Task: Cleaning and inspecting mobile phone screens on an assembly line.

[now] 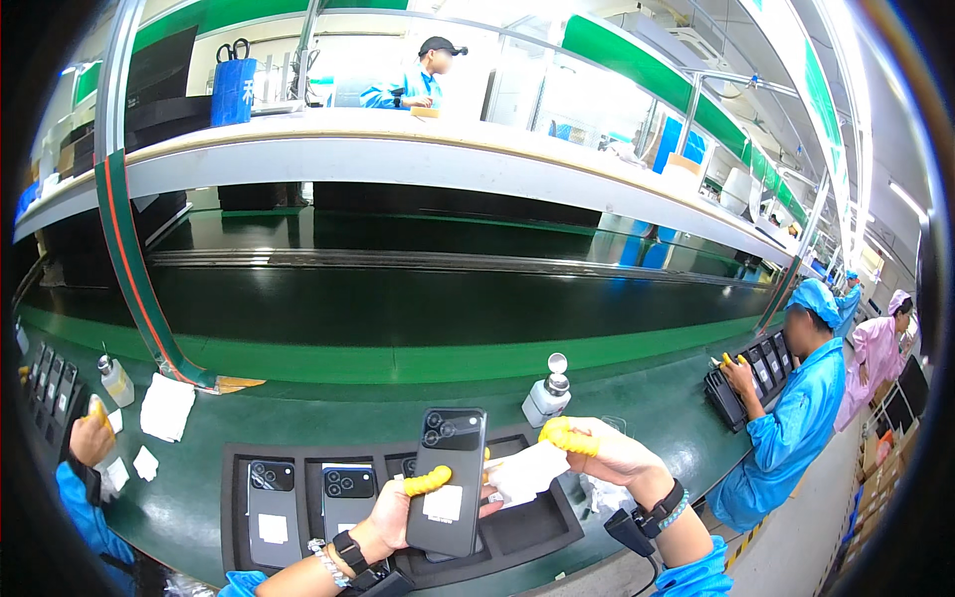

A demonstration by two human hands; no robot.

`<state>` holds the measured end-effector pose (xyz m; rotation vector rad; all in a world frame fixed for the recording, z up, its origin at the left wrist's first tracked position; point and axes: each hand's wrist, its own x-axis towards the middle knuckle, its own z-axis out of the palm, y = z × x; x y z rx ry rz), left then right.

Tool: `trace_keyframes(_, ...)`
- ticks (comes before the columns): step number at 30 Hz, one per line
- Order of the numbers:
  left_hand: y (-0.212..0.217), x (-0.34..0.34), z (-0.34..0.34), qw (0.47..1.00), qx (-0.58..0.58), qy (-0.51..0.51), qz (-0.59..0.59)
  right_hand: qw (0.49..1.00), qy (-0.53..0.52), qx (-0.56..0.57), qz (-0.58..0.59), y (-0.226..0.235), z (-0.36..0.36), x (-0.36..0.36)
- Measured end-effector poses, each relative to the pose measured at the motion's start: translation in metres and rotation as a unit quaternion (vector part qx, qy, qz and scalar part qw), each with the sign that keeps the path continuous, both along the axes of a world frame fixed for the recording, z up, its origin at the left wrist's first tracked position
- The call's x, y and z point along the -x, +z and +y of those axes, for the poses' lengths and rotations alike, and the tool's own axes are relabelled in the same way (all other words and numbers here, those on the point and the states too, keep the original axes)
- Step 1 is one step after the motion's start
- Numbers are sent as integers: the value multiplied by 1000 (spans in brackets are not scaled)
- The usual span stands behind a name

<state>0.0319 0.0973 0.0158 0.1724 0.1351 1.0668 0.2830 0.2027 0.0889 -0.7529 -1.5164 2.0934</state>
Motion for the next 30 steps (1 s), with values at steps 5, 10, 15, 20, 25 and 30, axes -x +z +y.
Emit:
trace_keyframes(5, -9, 3, -2, 998, 10, -27, 62, 1000, -8, -20, -20, -5, -1, 4)
trace_keyframes(10, 2, -2, -5, 990, 27, -35, 136, 996, -56, -44, -47, -5, -6, -4)
trace_keyframes(15, -13, 2, -2, 997, 33, -35, 54, 999, -48, 4, 19, -2, -15, 7)
trace_keyframes(20, -6, 1, -5, 998, 18, -35, 57, 996, -57, 36, 67, 0, -27, 18)
trace_keyframes(25, -11, 1, -4, 997, 5, -41, 57, 994, -81, 18, 75, -5, -26, 20)
trace_keyframes(30, -36, 14, 0, 999, -8, -42, 16, 986, -120, -105, -54, -2, -26, 15)
